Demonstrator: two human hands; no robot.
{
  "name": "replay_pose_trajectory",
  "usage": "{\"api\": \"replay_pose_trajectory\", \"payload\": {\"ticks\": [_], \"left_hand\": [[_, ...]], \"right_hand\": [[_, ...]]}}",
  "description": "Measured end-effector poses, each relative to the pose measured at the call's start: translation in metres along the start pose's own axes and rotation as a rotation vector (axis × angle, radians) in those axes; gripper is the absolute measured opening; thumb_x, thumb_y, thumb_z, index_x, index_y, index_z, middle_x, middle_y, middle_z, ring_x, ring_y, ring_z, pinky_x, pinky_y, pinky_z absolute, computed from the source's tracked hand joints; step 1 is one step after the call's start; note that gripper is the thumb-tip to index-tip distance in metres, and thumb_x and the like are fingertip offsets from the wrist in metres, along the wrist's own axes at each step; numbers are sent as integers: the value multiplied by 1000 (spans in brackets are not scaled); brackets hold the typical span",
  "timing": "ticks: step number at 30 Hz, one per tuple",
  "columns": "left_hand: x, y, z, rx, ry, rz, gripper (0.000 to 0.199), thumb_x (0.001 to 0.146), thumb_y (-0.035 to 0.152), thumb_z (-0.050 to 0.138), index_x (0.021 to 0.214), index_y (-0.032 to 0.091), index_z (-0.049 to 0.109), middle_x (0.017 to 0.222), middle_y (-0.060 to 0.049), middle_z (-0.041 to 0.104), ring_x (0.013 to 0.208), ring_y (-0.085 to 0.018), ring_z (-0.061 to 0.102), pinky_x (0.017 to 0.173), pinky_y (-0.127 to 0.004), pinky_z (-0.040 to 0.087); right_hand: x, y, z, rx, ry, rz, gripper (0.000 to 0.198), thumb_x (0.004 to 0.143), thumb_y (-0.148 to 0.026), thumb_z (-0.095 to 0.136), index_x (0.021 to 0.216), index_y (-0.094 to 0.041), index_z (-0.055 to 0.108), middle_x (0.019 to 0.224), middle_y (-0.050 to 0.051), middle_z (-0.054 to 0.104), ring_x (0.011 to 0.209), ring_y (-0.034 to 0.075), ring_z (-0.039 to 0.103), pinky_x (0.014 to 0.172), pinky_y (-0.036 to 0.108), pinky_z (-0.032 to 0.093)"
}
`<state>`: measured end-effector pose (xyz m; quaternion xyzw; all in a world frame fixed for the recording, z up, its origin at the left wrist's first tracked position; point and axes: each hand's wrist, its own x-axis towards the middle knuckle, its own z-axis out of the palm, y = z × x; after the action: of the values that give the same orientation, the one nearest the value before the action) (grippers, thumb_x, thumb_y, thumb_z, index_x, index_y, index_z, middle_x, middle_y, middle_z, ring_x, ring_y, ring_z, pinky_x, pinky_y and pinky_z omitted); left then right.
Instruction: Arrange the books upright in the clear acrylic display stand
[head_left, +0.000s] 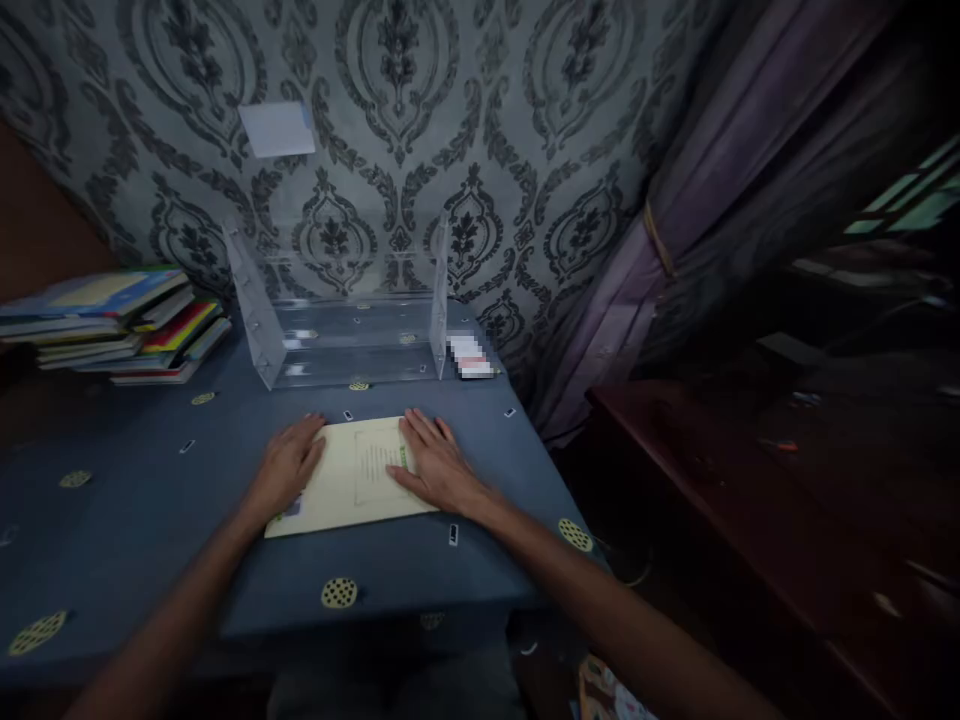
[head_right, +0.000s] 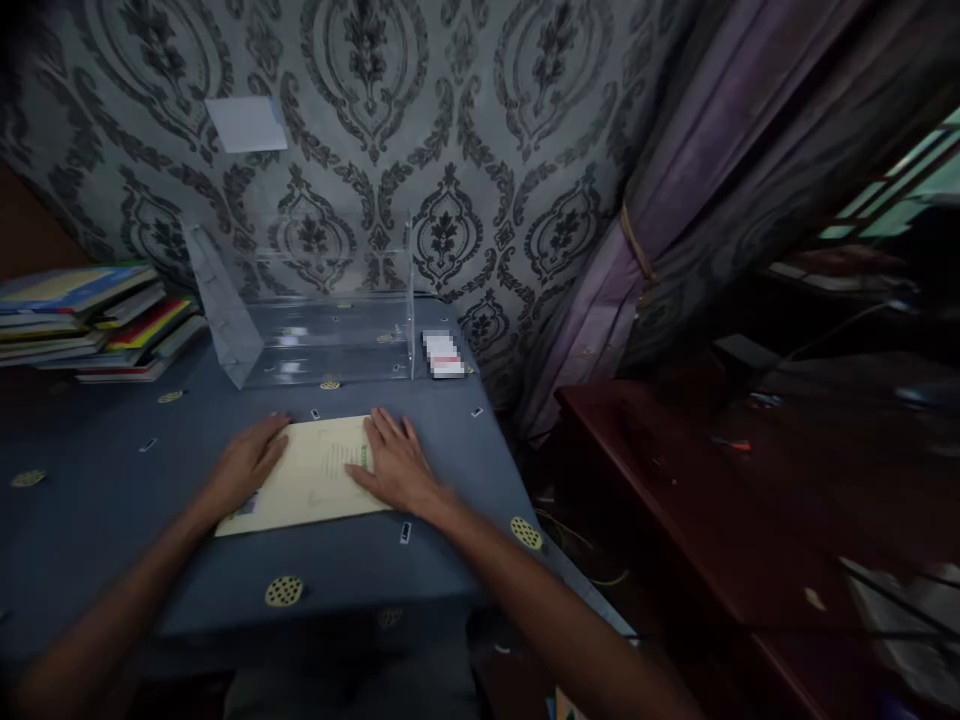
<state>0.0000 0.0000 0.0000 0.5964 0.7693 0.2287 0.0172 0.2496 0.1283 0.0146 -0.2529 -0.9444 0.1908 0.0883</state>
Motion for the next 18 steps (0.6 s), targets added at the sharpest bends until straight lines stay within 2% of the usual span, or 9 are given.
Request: {"api": "replay_pose_trajectory", "payload": {"ticks": [4,10,15,18], "left_hand": [[1,-1,-5,-83,-1,-32,58,97,52,33,130,16,64,142,-13,65,138,-30,55,118,-49,41],[2,-4,-5,-146,44,-73,56,93,52,37,122,15,67,142,-16,63,130,-33,61,111,-49,48],[8,-1,2,-221,94,-107,44,90,47,44,116,19,67,141,-13,65,127,-32,63,109,-50,49],[17,11,7,-218,62,-67,42,91,41,43,119,19,66,144,-12,63,129,-30,61,111,-49,48]], "right_hand": [[0,1,2,12,-2,24,80,98,-55,54,156,-3,35,166,24,28,156,40,21,126,60,17],[-1,5,3,76,11,8,79,97,-53,55,156,-5,36,166,23,30,157,37,22,127,54,20],[0,19,4,159,58,7,68,96,-44,57,152,-6,45,164,24,33,156,36,27,126,56,24],[4,35,7,186,150,40,58,94,-36,59,146,-10,53,161,23,39,152,36,35,123,56,30]]}}
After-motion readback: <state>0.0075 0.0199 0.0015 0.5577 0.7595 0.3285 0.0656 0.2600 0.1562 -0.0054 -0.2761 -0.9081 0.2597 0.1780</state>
